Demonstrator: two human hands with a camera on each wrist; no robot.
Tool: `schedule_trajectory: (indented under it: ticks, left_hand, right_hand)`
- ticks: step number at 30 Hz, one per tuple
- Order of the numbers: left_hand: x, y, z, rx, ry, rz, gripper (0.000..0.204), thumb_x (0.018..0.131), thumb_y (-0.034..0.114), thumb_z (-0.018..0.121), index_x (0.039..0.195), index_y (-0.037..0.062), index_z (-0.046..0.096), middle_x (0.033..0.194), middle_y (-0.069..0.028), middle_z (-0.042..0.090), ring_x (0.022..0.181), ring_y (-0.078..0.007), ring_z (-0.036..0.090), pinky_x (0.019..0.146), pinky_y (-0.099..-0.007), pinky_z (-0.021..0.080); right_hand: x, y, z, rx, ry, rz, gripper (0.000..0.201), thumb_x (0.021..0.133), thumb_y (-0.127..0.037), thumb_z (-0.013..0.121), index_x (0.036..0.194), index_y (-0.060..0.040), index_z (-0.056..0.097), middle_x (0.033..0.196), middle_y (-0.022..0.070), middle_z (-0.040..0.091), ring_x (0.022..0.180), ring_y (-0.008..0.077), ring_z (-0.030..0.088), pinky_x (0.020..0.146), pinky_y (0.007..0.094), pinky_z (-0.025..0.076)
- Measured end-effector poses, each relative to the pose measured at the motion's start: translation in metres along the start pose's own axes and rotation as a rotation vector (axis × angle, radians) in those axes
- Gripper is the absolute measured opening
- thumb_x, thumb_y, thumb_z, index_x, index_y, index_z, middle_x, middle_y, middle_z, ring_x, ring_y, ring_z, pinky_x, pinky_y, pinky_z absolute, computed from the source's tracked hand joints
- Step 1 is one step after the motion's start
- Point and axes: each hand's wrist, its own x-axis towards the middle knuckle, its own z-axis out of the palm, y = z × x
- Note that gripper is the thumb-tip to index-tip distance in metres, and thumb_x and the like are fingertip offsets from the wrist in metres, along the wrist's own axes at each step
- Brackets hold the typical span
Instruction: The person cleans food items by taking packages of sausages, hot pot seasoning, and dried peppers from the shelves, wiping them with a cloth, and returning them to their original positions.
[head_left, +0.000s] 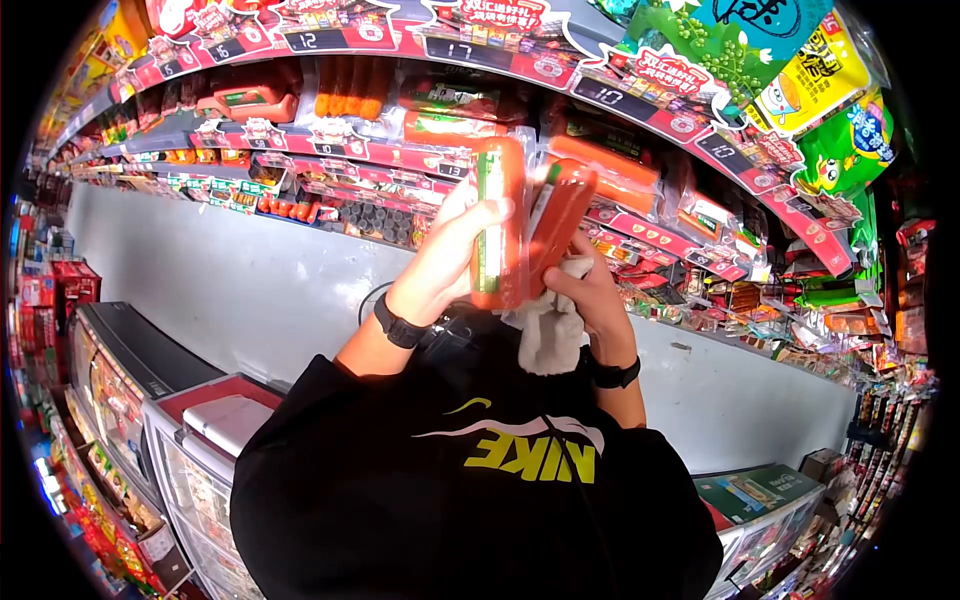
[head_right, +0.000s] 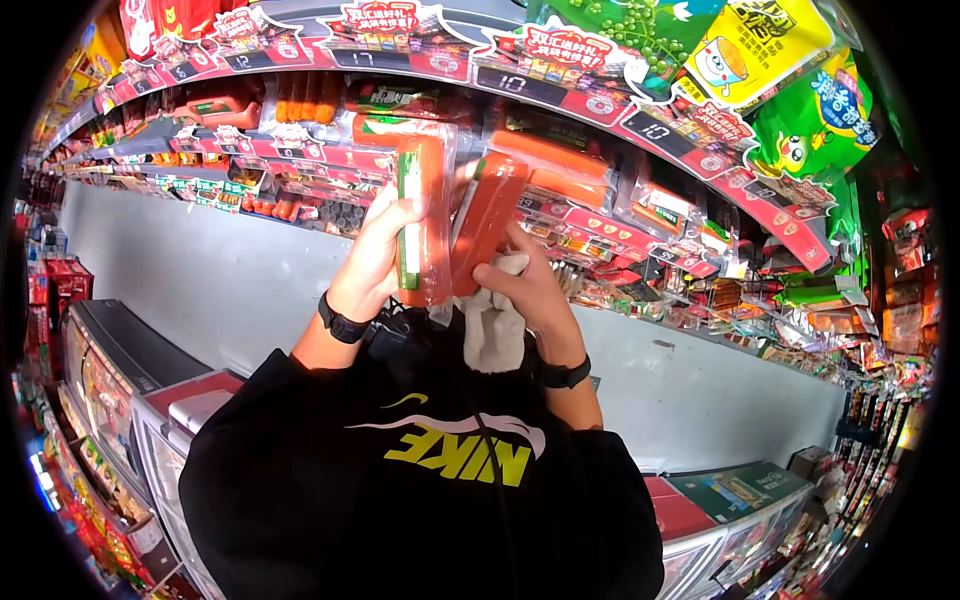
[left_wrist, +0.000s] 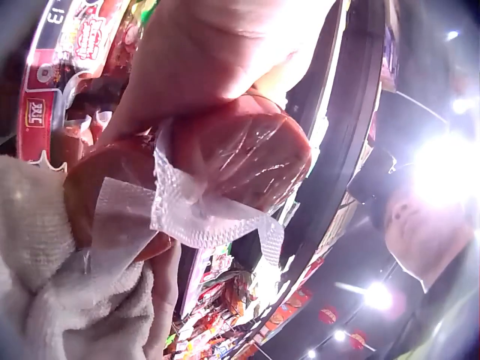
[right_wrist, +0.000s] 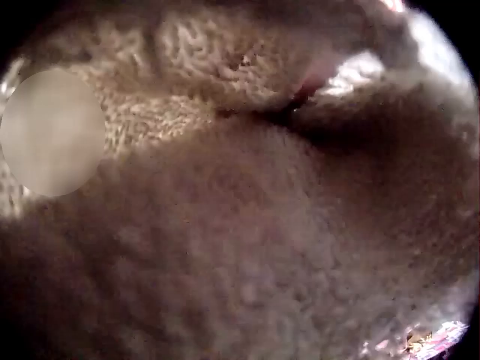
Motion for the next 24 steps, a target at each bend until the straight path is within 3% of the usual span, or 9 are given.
schedule_trajectory:
  ticks: [1,3,4,8,10,14,18,22,24]
  left_hand:
    - [0.004,0.001,0.002,-0.003,0.004,0.0,0.045,0.091,0.009,0.054,0.134,-0.0005,0.044,0.13,-0.0165,0.056,0.115,-0.0227,0.059,0.095,-0.0369,0.052]
    - [0.01,0.0,0.002,0.009,-0.058,0.013,0.057,0.09,0.025,0.058,0.137,-0.0027,0.039,0.144,-0.0253,0.044,0.136,-0.0319,0.043,0.106,-0.0474,0.042]
    - [0.013,0.0,0.001,-0.061,-0.004,-0.038,0.057,0.091,0.028,0.055,0.136,-0.0023,0.038,0.142,-0.025,0.046,0.137,-0.0339,0.041,0.106,-0.0529,0.041]
    - [0.02,0.002,0.0,-0.103,0.117,0.009,0.054,0.092,0.026,0.053,0.136,-0.0009,0.038,0.137,-0.0227,0.05,0.134,-0.0363,0.044,0.106,-0.0581,0.04]
    - [0.021,-0.001,-0.01,-0.023,0.132,0.044,0.054,0.091,0.023,0.054,0.136,-0.0019,0.037,0.135,-0.0235,0.05,0.129,-0.0368,0.05,0.095,-0.0548,0.05]
    - [0.018,0.0,0.0,0.041,0.084,0.061,0.05,0.091,0.017,0.059,0.133,-0.0026,0.039,0.126,-0.0243,0.055,0.114,-0.0346,0.061,0.078,-0.0477,0.061]
    - [0.028,0.005,0.013,0.225,0.04,0.154,0.042,0.089,0.009,0.063,0.123,-0.0017,0.043,0.109,-0.0204,0.06,0.096,-0.0311,0.068,0.072,-0.046,0.062]
    - [0.05,0.015,0.024,0.431,-0.019,0.194,0.047,0.084,0.003,0.068,0.123,-0.0004,0.041,0.105,-0.0173,0.063,0.08,-0.0262,0.069,0.068,-0.0401,0.061]
    - [0.062,0.013,0.031,0.516,-0.005,0.183,0.053,0.083,0.0,0.068,0.127,0.0004,0.039,0.108,-0.0144,0.06,0.09,-0.0228,0.065,0.075,-0.0367,0.058]
  right_hand:
    - [0.0,0.003,-0.003,0.056,0.016,0.001,0.072,0.08,-0.012,0.077,0.143,-0.0022,0.042,0.13,0.0083,0.056,0.12,0.0185,0.053,0.102,0.0337,0.041]
    - [-0.003,0.008,-0.004,0.076,0.041,-0.024,0.072,0.082,-0.019,0.077,0.142,-0.0025,0.042,0.129,0.0097,0.057,0.118,0.0192,0.055,0.101,0.0347,0.044]
    - [-0.002,0.006,-0.001,0.186,0.025,-0.067,0.071,0.084,-0.023,0.077,0.142,-0.0028,0.041,0.128,0.0101,0.058,0.116,0.0199,0.057,0.099,0.035,0.046]
    - [0.009,-0.012,0.001,0.376,0.104,-0.177,0.058,0.092,-0.028,0.068,0.137,-0.003,0.043,0.124,0.0117,0.06,0.109,0.0222,0.062,0.093,0.036,0.052]
    - [0.021,-0.023,0.004,0.415,0.242,-0.259,0.036,0.101,-0.027,0.052,0.127,-0.0015,0.051,0.116,0.0139,0.065,0.101,0.0234,0.067,0.087,0.037,0.056]
    - [0.047,-0.049,0.004,0.39,0.348,-0.374,0.027,0.098,-0.015,0.057,0.12,-0.0021,0.051,0.109,0.012,0.065,0.095,0.0206,0.066,0.082,0.0333,0.055]
    - [0.069,-0.059,0.006,0.265,0.588,-0.388,0.016,0.094,-0.013,0.062,0.101,-0.0039,0.051,0.088,0.0102,0.064,0.075,0.0178,0.067,0.063,0.031,0.056]
    - [0.074,-0.055,-0.003,0.233,0.614,-0.325,0.017,0.09,-0.013,0.065,0.094,0.0006,0.057,0.084,0.0102,0.068,0.07,0.0155,0.066,0.061,0.0284,0.053]
    - [0.073,-0.053,-0.017,0.091,0.626,-0.362,0.017,0.089,-0.014,0.067,0.089,0.0018,0.06,0.081,0.0095,0.069,0.069,0.0146,0.065,0.061,0.0278,0.052]
